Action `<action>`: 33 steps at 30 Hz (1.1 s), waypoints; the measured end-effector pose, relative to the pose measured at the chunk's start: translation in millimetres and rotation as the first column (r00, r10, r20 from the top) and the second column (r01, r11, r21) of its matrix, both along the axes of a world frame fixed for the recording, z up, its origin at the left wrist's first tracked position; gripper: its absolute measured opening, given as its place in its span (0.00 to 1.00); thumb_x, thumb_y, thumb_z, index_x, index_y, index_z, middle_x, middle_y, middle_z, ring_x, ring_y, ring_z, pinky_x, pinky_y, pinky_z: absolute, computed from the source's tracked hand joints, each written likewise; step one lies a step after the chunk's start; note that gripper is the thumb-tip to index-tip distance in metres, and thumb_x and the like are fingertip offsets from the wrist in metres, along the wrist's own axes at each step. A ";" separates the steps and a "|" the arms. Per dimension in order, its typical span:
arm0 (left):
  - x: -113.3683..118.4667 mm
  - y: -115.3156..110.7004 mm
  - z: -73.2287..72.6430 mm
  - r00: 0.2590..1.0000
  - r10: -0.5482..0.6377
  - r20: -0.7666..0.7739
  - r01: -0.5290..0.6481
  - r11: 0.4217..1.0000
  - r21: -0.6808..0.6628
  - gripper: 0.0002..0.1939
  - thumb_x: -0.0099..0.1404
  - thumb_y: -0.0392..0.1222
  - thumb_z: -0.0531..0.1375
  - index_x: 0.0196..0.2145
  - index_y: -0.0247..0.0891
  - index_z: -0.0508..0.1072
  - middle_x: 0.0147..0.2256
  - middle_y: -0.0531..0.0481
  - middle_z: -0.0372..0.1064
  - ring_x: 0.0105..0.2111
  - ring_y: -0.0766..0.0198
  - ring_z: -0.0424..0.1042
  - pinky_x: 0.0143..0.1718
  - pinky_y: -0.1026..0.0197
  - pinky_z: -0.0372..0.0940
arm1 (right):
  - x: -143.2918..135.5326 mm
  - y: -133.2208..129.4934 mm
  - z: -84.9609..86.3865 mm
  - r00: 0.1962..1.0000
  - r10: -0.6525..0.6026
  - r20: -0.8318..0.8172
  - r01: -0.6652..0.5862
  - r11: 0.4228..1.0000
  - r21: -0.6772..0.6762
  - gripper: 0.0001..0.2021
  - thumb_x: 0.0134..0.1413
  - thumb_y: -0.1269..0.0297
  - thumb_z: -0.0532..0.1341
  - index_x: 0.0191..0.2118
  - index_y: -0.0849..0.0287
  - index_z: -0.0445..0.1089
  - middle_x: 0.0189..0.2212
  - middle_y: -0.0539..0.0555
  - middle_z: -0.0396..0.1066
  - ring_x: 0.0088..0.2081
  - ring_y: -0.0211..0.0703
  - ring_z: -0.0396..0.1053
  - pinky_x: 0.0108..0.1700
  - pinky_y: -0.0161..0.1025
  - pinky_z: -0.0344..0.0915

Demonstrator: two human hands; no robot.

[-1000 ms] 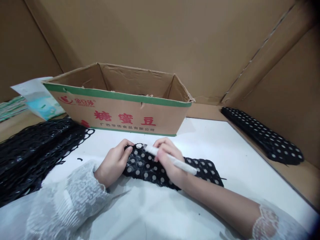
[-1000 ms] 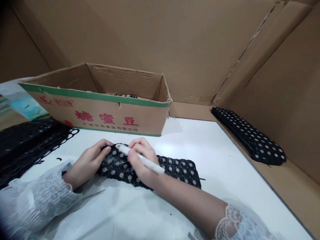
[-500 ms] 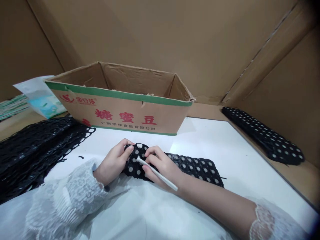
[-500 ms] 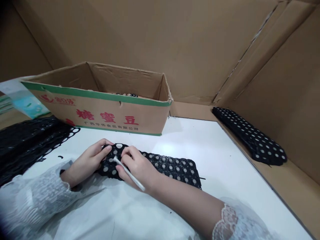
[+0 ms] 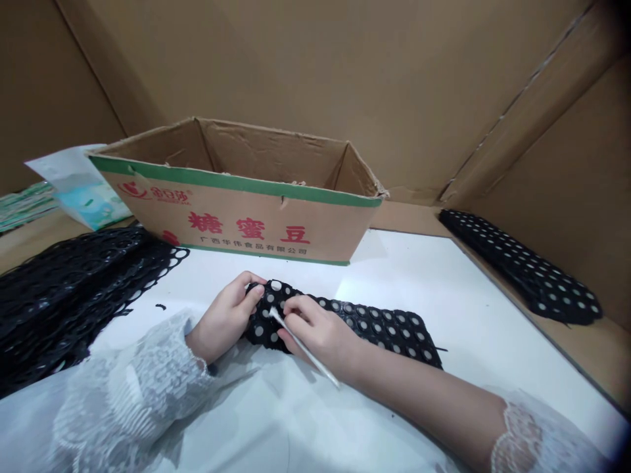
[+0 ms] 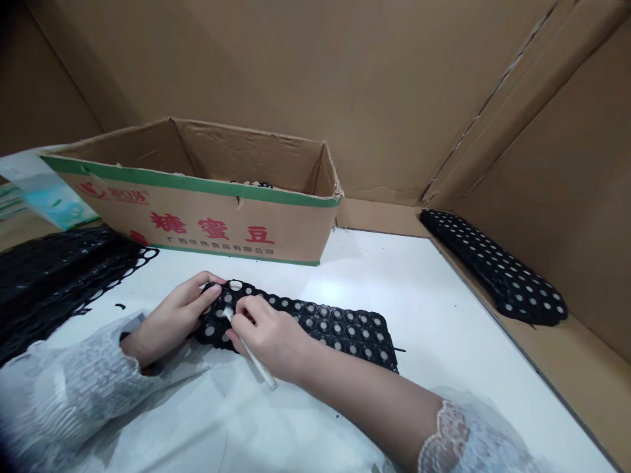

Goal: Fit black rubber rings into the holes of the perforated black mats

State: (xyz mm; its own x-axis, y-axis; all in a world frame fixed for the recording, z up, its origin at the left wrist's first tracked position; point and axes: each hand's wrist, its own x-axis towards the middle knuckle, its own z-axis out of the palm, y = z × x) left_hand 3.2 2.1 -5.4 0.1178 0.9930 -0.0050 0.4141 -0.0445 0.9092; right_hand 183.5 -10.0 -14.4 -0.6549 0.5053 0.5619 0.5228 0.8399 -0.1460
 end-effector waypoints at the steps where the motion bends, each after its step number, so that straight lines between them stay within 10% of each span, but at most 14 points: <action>1: -0.3 0.2 -0.4 1.000 0.004 -0.003 -0.004 1.000 -0.002 0.14 0.61 0.49 0.48 0.36 0.37 0.62 0.23 0.56 0.56 0.23 0.67 0.58 0.25 0.64 0.57 | -0.5 0.1 -1.5 1.000 -0.009 0.012 0.008 1.000 0.016 0.08 0.57 0.68 0.48 0.30 0.61 0.61 0.33 0.57 0.63 0.32 0.37 0.63 0.23 0.30 0.62; 19: 13.0 -28.1 9.6 0.895 0.088 -0.437 -0.031 0.990 0.135 0.12 0.64 0.46 0.41 0.40 0.43 0.58 0.27 0.52 0.68 0.25 0.59 0.69 0.27 0.63 0.59 | -22.9 -5.6 -0.7 0.950 -0.169 0.263 0.176 0.984 -0.003 0.06 0.53 0.74 0.50 0.36 0.60 0.60 0.32 0.55 0.61 0.33 0.42 0.60 0.18 0.32 0.53; 28: -7.6 10.1 -0.1 0.979 0.023 -0.204 0.020 0.979 0.204 0.13 0.63 0.47 0.46 0.38 0.38 0.62 0.35 0.50 0.66 0.38 0.60 0.66 0.42 0.61 0.59 | -8.7 3.4 13.0 0.930 -0.189 -0.314 0.018 0.880 -0.476 0.11 0.58 0.67 0.47 0.25 0.59 0.57 0.25 0.50 0.58 0.28 0.33 0.61 0.33 0.32 0.61; 33: -7.4 14.0 -0.7 0.992 0.056 -0.114 -0.044 0.994 0.100 0.15 0.59 0.49 0.48 0.37 0.36 0.64 0.34 0.49 0.66 0.38 0.59 0.65 0.43 0.59 0.58 | -3.4 0.9 10.6 0.902 -0.197 -0.384 -0.009 0.881 -0.472 0.07 0.58 0.68 0.47 0.30 0.59 0.58 0.27 0.51 0.60 0.30 0.35 0.61 0.35 0.34 0.61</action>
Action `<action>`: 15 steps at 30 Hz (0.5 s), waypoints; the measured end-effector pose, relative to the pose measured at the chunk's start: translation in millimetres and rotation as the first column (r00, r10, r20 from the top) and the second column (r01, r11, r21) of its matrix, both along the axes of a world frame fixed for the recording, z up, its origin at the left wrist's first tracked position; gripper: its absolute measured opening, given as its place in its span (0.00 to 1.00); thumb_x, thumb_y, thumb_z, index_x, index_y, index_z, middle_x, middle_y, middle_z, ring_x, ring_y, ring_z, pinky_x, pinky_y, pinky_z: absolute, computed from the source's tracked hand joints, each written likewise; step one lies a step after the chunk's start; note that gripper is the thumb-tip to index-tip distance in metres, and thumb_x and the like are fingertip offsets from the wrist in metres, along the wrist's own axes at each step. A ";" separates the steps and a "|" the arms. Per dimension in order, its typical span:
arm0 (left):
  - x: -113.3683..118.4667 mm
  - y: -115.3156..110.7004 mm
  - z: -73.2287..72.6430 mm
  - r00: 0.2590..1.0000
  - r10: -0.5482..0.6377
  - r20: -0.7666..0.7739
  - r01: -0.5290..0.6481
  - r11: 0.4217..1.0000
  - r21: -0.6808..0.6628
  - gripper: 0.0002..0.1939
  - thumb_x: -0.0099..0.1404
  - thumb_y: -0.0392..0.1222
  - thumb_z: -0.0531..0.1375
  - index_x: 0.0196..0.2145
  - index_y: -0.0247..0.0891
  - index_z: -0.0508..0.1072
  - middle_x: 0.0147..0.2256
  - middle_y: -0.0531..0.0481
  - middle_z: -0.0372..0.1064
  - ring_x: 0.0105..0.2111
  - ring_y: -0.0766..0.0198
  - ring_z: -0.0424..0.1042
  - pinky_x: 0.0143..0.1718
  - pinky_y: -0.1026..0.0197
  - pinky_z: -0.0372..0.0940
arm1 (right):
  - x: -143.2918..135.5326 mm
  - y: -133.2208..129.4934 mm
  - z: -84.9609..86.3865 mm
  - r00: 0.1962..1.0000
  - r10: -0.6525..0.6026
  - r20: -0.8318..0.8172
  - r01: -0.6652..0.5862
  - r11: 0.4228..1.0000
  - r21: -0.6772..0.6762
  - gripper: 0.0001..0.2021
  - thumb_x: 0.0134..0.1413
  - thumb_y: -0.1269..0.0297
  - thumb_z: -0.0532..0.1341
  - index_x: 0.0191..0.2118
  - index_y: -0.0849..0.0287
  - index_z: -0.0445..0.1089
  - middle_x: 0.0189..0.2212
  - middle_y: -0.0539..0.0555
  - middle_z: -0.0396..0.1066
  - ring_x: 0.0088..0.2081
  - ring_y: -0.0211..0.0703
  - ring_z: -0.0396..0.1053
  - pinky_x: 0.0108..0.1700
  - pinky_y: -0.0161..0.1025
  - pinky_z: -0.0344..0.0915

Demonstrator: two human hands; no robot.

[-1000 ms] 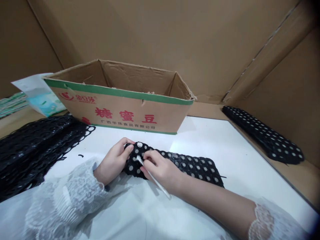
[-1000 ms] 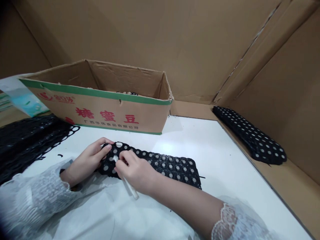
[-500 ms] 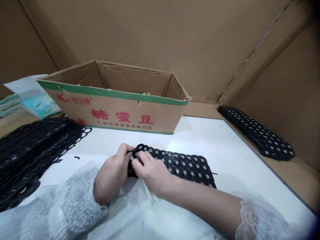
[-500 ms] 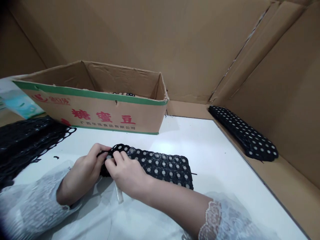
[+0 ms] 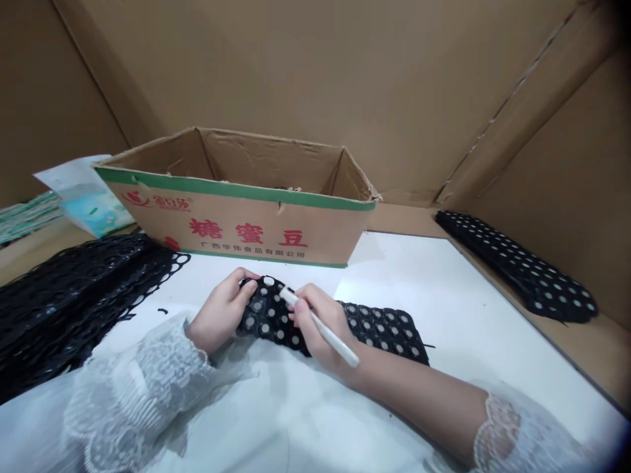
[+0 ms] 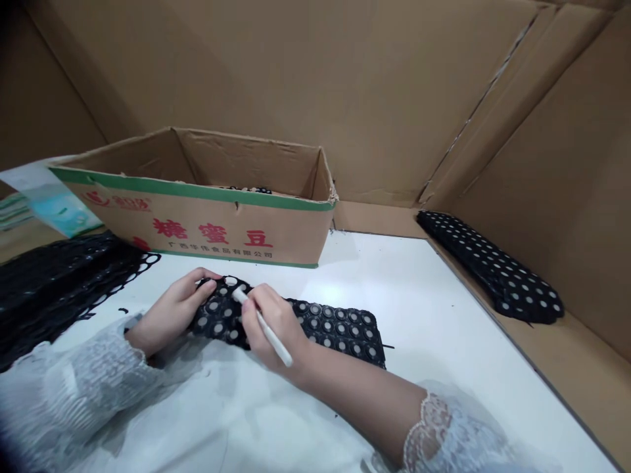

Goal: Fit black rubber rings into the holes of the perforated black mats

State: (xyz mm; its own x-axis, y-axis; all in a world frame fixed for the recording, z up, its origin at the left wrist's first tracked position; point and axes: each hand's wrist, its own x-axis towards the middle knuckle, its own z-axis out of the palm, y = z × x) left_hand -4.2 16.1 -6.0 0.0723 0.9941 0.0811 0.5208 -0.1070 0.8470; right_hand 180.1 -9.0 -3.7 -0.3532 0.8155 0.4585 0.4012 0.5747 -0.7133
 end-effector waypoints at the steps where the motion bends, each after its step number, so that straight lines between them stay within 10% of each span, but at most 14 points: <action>1: -0.1 1.1 0.0 1.000 0.018 0.011 -0.018 0.999 -0.032 0.15 0.58 0.50 0.49 0.36 0.36 0.64 0.34 0.49 0.66 0.38 0.59 0.65 0.43 0.59 0.58 | 0.9 0.4 -0.8 1.000 -0.017 0.009 0.017 1.000 0.007 0.07 0.58 0.68 0.46 0.30 0.59 0.57 0.27 0.51 0.60 0.30 0.36 0.61 0.35 0.35 0.61; 15: 0.4 -2.9 3.9 0.999 -0.015 0.042 0.015 1.000 -0.018 0.15 0.60 0.52 0.49 0.32 0.37 0.63 0.27 0.53 0.64 0.30 0.63 0.63 0.33 0.62 0.59 | -4.5 3.7 -9.1 0.879 -0.061 0.474 -0.145 0.911 0.386 0.12 0.59 0.63 0.46 0.31 0.60 0.63 0.31 0.53 0.64 0.26 0.33 0.62 0.25 0.29 0.59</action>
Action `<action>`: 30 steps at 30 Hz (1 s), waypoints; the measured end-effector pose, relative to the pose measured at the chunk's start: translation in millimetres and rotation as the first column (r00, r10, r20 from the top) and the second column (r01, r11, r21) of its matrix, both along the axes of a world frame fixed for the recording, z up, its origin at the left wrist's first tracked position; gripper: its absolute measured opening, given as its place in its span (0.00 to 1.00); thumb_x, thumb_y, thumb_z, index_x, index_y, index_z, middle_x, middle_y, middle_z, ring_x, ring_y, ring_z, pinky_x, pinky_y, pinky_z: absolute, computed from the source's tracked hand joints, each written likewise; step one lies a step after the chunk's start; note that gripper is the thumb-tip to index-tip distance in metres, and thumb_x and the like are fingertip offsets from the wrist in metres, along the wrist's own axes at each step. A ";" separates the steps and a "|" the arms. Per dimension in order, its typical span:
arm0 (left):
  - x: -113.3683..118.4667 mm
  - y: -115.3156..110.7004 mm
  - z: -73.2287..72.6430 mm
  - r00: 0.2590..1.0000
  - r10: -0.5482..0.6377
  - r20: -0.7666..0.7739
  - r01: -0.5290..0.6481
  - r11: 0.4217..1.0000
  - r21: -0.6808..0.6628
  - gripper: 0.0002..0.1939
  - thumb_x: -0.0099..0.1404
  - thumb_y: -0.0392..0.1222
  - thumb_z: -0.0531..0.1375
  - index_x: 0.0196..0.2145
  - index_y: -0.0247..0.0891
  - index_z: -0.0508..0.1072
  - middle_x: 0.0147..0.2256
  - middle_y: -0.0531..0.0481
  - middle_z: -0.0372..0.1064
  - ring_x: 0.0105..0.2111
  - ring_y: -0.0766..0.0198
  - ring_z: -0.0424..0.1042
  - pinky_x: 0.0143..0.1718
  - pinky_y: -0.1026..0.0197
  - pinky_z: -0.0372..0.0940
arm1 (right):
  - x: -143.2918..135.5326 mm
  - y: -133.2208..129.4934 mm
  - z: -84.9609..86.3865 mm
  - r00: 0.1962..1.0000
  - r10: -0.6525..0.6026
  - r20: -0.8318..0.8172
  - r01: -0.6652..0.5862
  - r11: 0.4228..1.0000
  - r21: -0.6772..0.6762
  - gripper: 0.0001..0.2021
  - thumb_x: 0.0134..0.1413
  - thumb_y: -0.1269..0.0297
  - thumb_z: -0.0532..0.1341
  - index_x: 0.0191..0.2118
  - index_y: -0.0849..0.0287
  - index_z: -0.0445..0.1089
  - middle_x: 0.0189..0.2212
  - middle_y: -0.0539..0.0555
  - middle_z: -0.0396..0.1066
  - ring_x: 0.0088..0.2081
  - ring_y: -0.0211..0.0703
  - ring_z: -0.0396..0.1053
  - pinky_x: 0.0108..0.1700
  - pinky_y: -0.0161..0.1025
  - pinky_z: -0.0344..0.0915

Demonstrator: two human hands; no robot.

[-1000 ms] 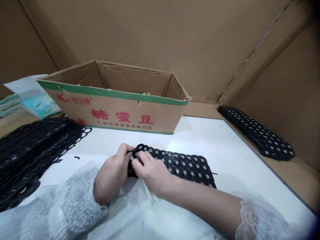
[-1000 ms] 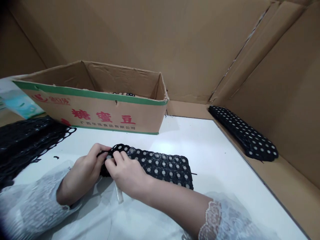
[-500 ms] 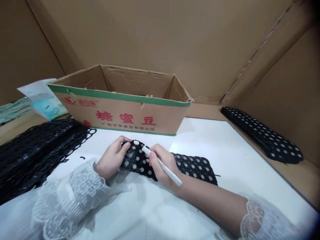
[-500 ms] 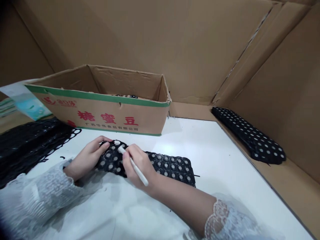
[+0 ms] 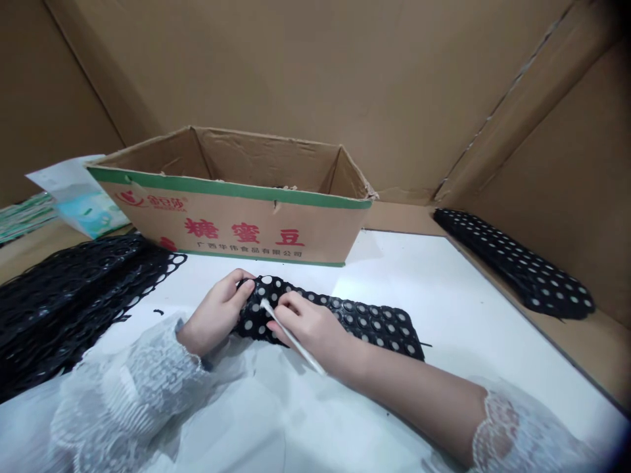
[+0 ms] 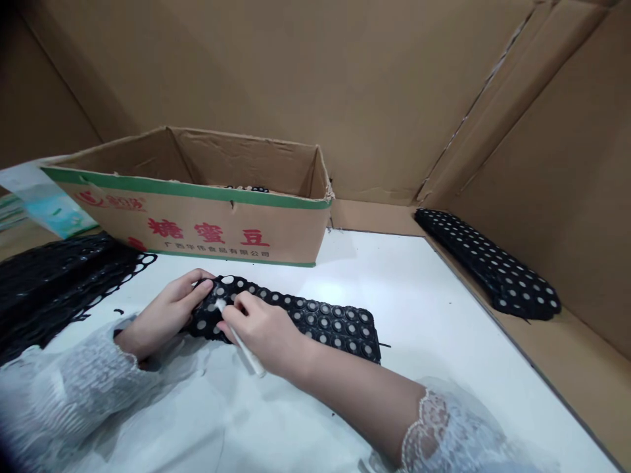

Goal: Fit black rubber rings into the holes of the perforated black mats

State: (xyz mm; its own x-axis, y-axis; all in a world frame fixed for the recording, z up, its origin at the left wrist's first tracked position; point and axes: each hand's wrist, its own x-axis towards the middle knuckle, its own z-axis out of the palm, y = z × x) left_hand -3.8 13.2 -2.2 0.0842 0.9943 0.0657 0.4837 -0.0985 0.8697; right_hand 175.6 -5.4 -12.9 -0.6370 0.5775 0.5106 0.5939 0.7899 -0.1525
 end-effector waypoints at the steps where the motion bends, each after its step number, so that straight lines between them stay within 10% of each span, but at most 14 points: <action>1: -0.2 -0.1 -0.7 1.000 -0.002 0.009 0.002 1.000 -0.004 0.15 0.60 0.52 0.49 0.33 0.37 0.63 0.27 0.53 0.64 0.29 0.63 0.63 0.32 0.62 0.59 | -0.2 0.0 -0.3 1.000 0.005 0.010 -0.005 1.000 0.014 0.13 0.59 0.63 0.46 0.31 0.60 0.63 0.31 0.53 0.64 0.26 0.32 0.61 0.24 0.29 0.59; 30: 14.0 -27.3 7.0 0.906 0.171 -0.387 -0.103 0.976 0.189 0.12 0.63 0.46 0.44 0.41 0.42 0.61 0.32 0.52 0.70 0.28 0.59 0.70 0.30 0.63 0.60 | -12.6 5.7 1.2 0.992 -0.114 0.053 0.112 0.993 0.047 0.11 0.59 0.66 0.45 0.31 0.61 0.60 0.26 0.52 0.62 0.25 0.35 0.62 0.21 0.32 0.55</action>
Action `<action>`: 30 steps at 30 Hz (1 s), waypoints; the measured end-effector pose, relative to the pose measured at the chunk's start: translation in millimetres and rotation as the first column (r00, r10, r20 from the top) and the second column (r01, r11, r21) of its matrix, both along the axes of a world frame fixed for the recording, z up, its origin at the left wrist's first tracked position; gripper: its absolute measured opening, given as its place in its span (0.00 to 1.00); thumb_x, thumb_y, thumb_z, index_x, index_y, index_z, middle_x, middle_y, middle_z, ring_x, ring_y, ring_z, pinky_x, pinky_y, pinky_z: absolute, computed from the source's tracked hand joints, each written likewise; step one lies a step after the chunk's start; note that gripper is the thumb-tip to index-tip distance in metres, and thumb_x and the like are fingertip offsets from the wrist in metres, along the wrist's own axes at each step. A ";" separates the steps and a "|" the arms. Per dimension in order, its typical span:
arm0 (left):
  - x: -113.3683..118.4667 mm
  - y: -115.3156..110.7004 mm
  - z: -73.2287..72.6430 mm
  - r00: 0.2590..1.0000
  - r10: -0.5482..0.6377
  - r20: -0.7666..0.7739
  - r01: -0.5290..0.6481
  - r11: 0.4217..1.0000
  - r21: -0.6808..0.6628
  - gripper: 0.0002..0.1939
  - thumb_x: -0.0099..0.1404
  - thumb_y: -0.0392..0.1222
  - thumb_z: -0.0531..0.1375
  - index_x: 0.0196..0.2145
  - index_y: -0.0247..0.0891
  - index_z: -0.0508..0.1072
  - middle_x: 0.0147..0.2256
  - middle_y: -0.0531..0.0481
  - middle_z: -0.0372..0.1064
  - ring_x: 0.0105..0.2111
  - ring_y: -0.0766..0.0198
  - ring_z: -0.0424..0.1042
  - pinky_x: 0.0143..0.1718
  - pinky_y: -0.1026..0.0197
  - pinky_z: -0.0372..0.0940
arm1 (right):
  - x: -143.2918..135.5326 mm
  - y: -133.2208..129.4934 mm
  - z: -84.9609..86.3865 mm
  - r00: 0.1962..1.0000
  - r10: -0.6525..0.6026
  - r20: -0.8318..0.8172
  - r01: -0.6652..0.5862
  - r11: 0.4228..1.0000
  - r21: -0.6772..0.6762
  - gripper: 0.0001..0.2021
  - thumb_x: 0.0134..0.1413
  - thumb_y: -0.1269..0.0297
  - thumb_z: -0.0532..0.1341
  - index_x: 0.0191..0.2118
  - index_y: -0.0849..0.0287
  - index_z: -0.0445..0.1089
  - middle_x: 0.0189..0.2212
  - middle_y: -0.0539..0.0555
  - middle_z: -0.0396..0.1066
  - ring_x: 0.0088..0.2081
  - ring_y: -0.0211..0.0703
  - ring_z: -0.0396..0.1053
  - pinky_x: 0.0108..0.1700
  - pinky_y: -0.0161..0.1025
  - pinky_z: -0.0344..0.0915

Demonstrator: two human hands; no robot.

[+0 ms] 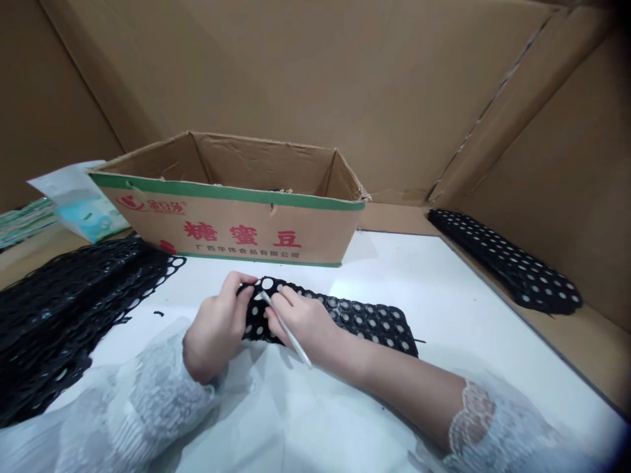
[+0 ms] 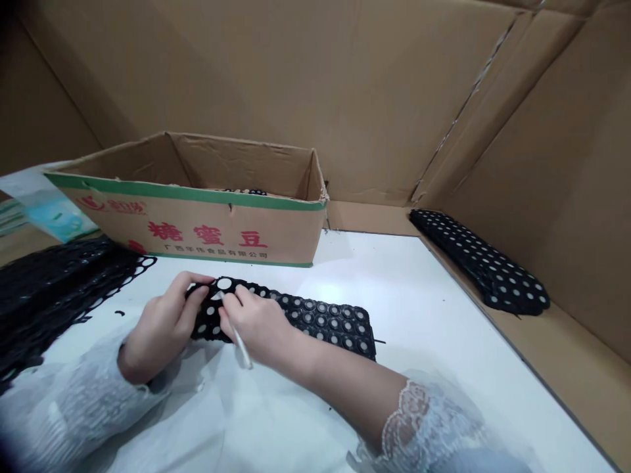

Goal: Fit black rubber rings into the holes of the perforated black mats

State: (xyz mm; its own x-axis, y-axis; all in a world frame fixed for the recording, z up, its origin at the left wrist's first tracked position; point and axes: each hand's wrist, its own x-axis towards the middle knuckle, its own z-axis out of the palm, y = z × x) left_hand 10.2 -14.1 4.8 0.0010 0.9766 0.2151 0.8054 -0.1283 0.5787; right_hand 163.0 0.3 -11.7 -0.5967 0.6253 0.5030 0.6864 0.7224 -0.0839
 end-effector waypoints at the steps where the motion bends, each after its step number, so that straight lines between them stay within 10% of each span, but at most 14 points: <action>1: -4.1 6.1 -2.0 1.000 -0.010 0.000 0.010 1.000 0.009 0.12 0.63 0.47 0.44 0.40 0.42 0.61 0.32 0.52 0.70 0.30 0.59 0.70 0.32 0.63 0.60 | 3.0 -0.3 0.2 0.998 0.016 -0.054 -0.018 0.999 -0.027 0.11 0.58 0.66 0.45 0.29 0.61 0.59 0.25 0.52 0.61 0.24 0.35 0.61 0.22 0.32 0.56; 9: -19.9 30.2 -13.2 0.972 -0.129 0.195 0.133 0.991 -0.007 0.12 0.62 0.47 0.47 0.37 0.39 0.64 0.35 0.51 0.67 0.38 0.61 0.66 0.42 0.62 0.57 | 12.5 -2.6 1.9 0.951 0.067 -0.302 -0.117 0.982 -0.149 0.09 0.55 0.68 0.46 0.25 0.59 0.54 0.21 0.49 0.57 0.22 0.33 0.56 0.25 0.31 0.57; 30: -16.9 20.3 -8.0 0.959 -0.152 0.239 0.157 0.988 0.000 0.14 0.63 0.50 0.46 0.36 0.39 0.63 0.29 0.53 0.64 0.29 0.64 0.64 0.34 0.64 0.58 | 6.1 -1.1 -4.4 0.993 0.085 -0.079 -0.081 0.995 0.058 0.13 0.59 0.63 0.45 0.27 0.60 0.58 0.22 0.49 0.63 0.23 0.32 0.61 0.21 0.32 0.51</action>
State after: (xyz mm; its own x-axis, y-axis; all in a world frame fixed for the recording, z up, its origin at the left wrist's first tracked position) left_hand -6.7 6.2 -3.2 0.1031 0.9725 0.2086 0.6159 -0.2272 0.7544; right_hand 169.2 -0.7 -16.0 -0.6012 0.5458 0.5837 0.6164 0.7815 -0.0959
